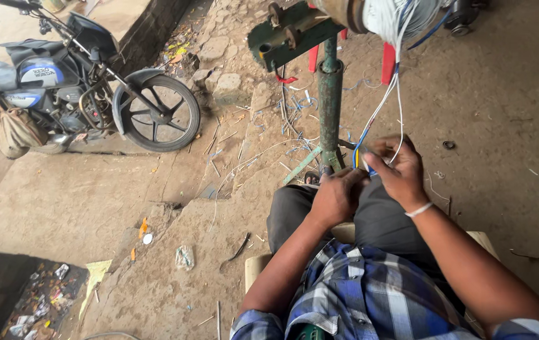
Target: The person sits on a chair and wraps blue electrical tape by hand around the joined ends of white and blue wires, pressing the tape to secure the connection. He pulls lengths of wire from a spool mounted on a stand and continues taping successive wire joints.
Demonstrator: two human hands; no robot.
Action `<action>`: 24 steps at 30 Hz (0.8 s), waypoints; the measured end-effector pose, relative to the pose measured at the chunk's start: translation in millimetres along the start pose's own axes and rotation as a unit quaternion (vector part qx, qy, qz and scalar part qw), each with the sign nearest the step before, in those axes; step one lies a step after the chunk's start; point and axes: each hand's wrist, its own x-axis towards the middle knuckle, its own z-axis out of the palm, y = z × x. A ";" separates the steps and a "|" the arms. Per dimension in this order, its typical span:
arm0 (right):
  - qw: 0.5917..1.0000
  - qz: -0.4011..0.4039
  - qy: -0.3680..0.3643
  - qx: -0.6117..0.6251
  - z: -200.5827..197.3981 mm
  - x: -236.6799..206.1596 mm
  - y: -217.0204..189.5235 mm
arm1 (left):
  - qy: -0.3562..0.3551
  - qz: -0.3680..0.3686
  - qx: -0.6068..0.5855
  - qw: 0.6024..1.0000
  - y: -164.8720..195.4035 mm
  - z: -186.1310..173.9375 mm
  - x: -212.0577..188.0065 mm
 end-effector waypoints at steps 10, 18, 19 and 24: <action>0.926 -0.217 -0.161 -0.262 -14.9 7.7 -35.2 | 0.033 -0.063 -0.043 0.997 8.1 -10.2 0.5; 0.973 0.154 -0.157 0.065 -24.9 -8.8 -30.6 | 0.050 -0.040 -0.014 0.998 5.7 -2.1 3.1; 0.978 0.146 -0.116 0.097 -22.0 -10.0 -24.4 | 0.035 -0.032 -0.002 0.999 6.8 0.5 3.1; 0.994 0.023 -0.087 0.053 -14.1 -1.8 -2.4 | -0.022 -0.049 -0.024 0.998 6.6 -0.6 6.9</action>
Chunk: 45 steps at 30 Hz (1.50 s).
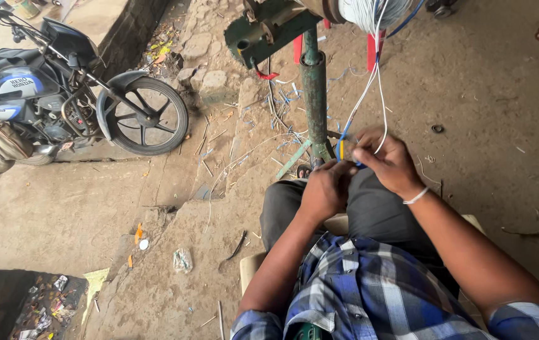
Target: The person sits on a chair and wraps blue electrical tape by hand around the joined ends of white and blue wires, pressing the tape to secure the connection. He pulls lengths of wire from a spool mounted on a stand and continues taping successive wire joints.
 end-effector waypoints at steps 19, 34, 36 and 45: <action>0.995 -0.031 0.078 -0.059 0.7 4.3 5.9 | 0.046 0.032 -0.008 0.998 -10.0 -1.7 -3.5; 0.991 0.085 -0.094 -0.051 -5.7 0.5 -40.6 | 0.084 -0.012 0.064 0.994 -27.0 9.8 -17.3; 0.982 0.118 -0.127 0.080 -7.1 -1.2 -44.0 | 0.089 0.003 0.082 0.993 -27.4 9.8 -16.1; 0.969 0.087 0.051 0.225 -16.9 11.4 17.3 | 0.096 0.046 0.011 0.994 -27.2 14.1 -8.7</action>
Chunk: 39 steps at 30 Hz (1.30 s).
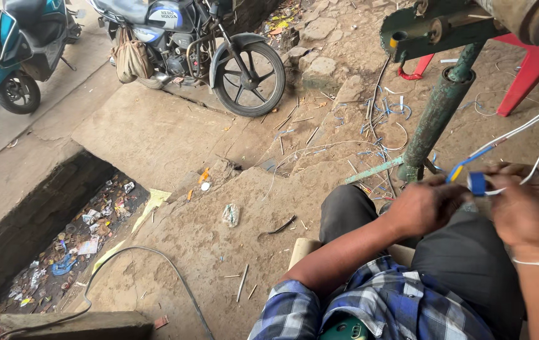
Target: The person sits on a chair and wraps blue electrical tape by hand around the joined ends of white and blue wires, pressing the tape to secure the connection. He pulls lengths of wire from a spool mounted on a stand and continues taping successive wire joints.
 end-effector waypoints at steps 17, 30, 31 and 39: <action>0.992 -0.032 -0.093 -0.083 34.0 -4.5 -5.5 | 0.037 0.002 -0.029 0.999 -2.6 -3.9 0.6; 0.973 0.016 -0.137 -0.186 -6.9 -5.2 -14.0 | -0.015 -0.071 0.025 0.997 1.2 -6.8 -1.4; 0.981 0.067 -0.132 -0.123 -7.8 -5.2 -13.5 | -0.011 -0.066 0.029 0.997 1.1 -6.4 -1.3; 0.973 -0.088 -0.047 -0.207 4.5 -8.5 18.5 | -0.013 -0.036 0.007 0.999 -6.0 2.4 -6.1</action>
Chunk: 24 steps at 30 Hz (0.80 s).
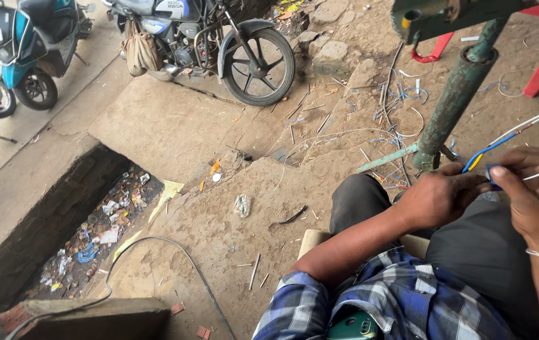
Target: The person sits on a chair and wraps blue electrical tape by hand around the joined ends of white and blue wires, pressing the tape to secure the connection. He pulls lengths of wire from a spool mounted on a stand and continues taping successive wire joints.
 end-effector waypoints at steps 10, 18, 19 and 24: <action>0.840 -0.292 -0.244 -0.386 -73.4 29.4 43.1 | 0.013 -0.012 -0.004 1.000 -2.3 0.6 -2.4; 0.988 0.143 -0.050 0.043 -77.4 3.9 93.4 | 0.007 0.003 0.034 0.999 -5.7 12.4 -5.4; 0.994 0.106 -0.020 0.011 -73.6 4.2 96.8 | -0.003 -0.006 0.041 0.999 -4.5 15.2 -6.6; 0.995 0.064 -0.077 -0.017 -60.6 6.7 86.1 | 0.025 -0.014 0.040 0.999 -8.8 11.4 -7.4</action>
